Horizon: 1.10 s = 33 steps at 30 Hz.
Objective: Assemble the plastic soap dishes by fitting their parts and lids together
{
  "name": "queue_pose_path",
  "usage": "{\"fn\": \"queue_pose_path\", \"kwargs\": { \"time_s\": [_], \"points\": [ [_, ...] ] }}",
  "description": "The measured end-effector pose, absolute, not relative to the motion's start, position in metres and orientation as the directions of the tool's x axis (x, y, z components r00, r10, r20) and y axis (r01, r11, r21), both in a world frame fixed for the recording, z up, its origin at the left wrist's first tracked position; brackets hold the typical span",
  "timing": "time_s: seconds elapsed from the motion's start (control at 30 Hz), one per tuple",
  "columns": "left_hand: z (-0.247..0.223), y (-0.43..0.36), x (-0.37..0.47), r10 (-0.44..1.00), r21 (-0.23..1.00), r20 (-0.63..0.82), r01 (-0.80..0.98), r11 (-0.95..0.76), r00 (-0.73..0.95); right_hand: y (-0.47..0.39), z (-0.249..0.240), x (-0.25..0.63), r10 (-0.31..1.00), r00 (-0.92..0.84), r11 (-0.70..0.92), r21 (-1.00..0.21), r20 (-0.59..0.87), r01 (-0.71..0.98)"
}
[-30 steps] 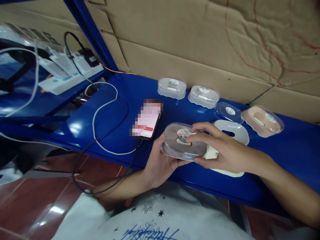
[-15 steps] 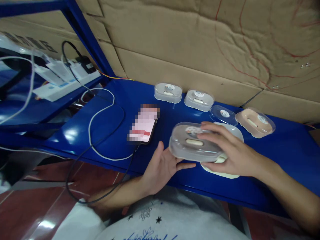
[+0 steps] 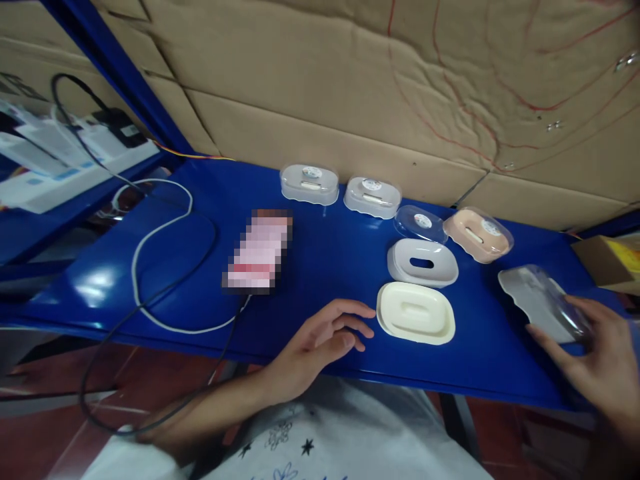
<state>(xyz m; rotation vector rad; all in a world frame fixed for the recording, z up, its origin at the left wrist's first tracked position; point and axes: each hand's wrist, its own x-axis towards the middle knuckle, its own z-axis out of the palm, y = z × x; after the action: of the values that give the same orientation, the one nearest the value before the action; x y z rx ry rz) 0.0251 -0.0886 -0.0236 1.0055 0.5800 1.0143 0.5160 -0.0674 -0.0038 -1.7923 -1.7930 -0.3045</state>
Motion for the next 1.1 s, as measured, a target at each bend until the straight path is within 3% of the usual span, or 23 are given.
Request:
{"fn": "queue_pose_path", "kwargs": {
  "time_s": [0.13,0.4,0.57,0.67,0.77,0.9,1.1],
  "points": [
    [-0.02,-0.087,0.026,0.891,0.885,0.061,-0.437,0.16,0.449,-0.06,-0.012,0.508,0.826,-0.065,0.201,-0.184,0.56,0.962],
    [-0.017,-0.088,0.025,0.88,0.885,0.06,-0.433,0.171,0.471,-0.035,-0.011,0.513,0.867,-0.174,0.288,-0.184,0.467,0.94],
    [-0.015,-0.088,0.025,0.88,0.896,0.055,-0.413,0.165,0.472,-0.044,0.007,0.459,0.874,-0.253,0.328,-0.119,0.416,0.937],
    [-0.016,-0.088,0.026,0.918,0.905,0.041,-0.403,0.133,0.395,-0.057,0.013,0.4,0.823,-0.478,0.548,-0.208,0.309,0.81],
    [-0.017,-0.088,0.028,0.958,0.891,0.0,-0.435,0.13,0.285,-0.065,0.01,0.347,0.667,-0.726,0.742,-0.25,0.169,0.623],
    [-0.016,-0.086,0.031,0.97,0.819,-0.099,-0.535,0.207,0.224,-0.064,0.008,0.311,0.556,-0.796,0.826,-0.267,0.239,0.497],
    [-0.011,-0.083,0.029,0.925,0.667,-0.289,-0.642,0.379,0.245,-0.054,0.019,0.287,0.534,-0.748,0.843,-0.31,0.394,0.438]
  ]
}}
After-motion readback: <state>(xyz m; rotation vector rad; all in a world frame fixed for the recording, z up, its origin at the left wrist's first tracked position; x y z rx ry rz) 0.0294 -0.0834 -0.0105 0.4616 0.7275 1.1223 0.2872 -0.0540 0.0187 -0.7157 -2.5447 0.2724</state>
